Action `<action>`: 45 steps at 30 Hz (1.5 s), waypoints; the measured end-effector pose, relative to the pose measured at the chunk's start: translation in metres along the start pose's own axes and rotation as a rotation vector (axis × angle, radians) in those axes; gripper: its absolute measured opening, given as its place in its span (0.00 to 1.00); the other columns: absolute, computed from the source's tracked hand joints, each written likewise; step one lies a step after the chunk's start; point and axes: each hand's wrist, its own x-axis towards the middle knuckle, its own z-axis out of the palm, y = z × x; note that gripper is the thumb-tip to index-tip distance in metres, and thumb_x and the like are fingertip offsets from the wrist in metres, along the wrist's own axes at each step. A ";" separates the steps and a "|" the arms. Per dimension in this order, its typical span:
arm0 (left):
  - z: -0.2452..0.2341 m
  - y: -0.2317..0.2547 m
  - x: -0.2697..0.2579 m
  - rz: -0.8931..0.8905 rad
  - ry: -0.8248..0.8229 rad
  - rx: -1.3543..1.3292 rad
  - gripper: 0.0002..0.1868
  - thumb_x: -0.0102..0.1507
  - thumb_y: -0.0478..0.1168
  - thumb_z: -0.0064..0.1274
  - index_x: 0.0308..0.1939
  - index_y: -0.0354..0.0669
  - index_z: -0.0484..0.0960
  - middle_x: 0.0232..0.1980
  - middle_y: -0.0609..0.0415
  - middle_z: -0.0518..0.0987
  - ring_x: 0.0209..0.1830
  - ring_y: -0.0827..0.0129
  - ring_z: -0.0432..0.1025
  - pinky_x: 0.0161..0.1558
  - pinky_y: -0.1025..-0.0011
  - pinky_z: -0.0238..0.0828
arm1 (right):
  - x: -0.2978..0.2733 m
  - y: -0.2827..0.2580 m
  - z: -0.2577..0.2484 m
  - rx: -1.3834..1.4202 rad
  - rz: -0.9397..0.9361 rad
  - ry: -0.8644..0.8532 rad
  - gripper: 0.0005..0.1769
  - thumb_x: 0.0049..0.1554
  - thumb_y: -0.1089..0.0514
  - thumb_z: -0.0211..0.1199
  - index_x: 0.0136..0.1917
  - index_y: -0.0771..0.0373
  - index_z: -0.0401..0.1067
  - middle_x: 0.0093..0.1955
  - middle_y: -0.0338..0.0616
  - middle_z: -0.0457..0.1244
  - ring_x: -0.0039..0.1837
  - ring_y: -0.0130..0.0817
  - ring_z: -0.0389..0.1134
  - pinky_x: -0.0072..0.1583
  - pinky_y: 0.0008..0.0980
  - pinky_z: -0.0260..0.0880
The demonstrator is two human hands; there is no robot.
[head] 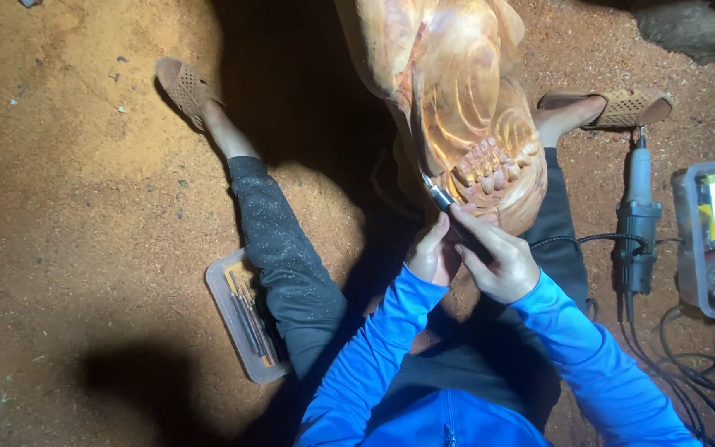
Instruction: Carving fine details into a wooden sculpture using a handheld rotary tool
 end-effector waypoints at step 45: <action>-0.011 -0.005 0.025 0.064 -0.056 0.111 0.13 0.71 0.38 0.53 0.50 0.28 0.83 0.51 0.36 0.83 0.48 0.57 0.77 0.51 0.67 0.76 | 0.004 0.003 -0.002 -0.018 -0.030 0.127 0.26 0.54 0.64 0.68 0.66 0.63 0.76 0.58 0.53 0.71 0.56 0.50 0.73 0.55 0.42 0.74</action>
